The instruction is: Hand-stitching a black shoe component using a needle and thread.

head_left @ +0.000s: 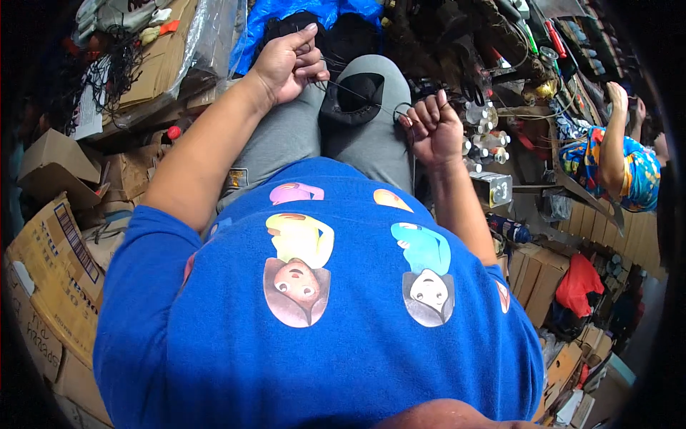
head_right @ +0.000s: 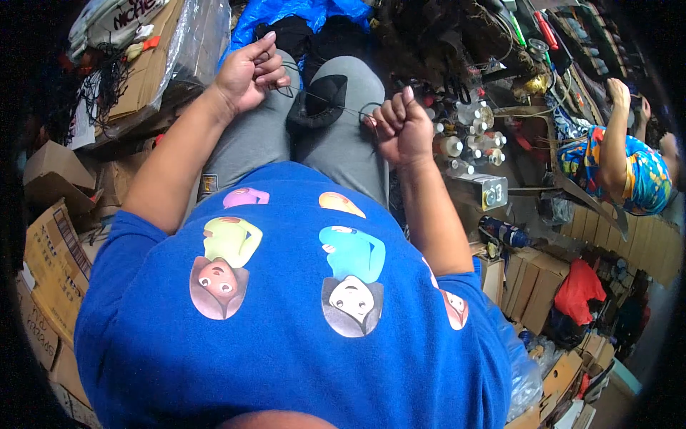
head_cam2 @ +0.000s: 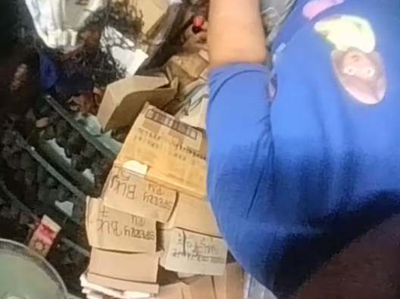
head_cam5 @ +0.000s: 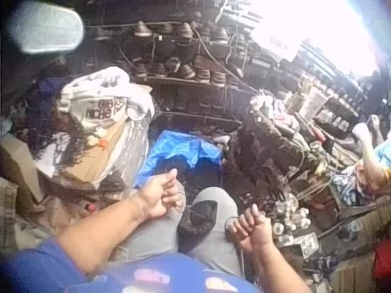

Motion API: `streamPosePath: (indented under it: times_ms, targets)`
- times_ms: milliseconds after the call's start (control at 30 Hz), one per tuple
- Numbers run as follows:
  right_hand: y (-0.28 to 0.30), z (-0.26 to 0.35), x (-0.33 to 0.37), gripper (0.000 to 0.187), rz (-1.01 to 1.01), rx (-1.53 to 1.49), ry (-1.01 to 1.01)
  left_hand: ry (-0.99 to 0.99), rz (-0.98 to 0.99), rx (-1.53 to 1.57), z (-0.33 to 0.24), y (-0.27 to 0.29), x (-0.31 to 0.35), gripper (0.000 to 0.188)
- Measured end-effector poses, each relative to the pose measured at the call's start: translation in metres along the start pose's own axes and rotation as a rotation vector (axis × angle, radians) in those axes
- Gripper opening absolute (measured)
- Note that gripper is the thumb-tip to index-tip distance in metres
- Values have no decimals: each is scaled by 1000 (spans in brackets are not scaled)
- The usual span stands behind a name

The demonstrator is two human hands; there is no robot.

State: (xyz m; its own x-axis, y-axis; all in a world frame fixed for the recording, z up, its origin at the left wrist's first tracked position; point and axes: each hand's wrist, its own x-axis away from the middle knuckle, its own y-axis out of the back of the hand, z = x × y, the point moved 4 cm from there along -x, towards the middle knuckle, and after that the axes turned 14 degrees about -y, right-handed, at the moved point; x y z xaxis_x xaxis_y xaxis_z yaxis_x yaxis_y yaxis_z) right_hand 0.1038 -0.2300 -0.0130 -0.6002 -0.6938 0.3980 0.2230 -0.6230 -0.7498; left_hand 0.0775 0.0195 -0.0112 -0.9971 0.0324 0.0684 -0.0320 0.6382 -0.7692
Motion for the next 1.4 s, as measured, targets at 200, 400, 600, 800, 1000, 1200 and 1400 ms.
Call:
streamPosePath:
  times_ms: [200, 400, 600, 800, 1000, 1200, 1400]
  targets:
    - [51, 26, 39, 35, -335, 618, -139, -155, 21, -843, -66, 33, -3, 33]
    - [8, 71, 26, 54, -414, 1187, 41, -551, 473, -1578, -18, -42, 44, 28]
    - [-65, 34, -43, 35, -186, 1857, -151, -429, 580, -1683, 33, -60, 38, 33]
    - [-28, 7, -20, 36, -204, 1255, -291, -436, 615, -1403, 40, -52, 37, 29]
    - [-29, 2, -22, 38, -231, 1295, -8, -501, 563, -1467, 39, -50, 43, 24]
    - [-28, -1, -24, 34, -291, 1312, -35, -465, 455, -1571, 45, -55, 53, 27]
    - [-47, 16, -3, 35, -430, 1192, 231, -444, 392, -1458, 0, -33, 42, 26]
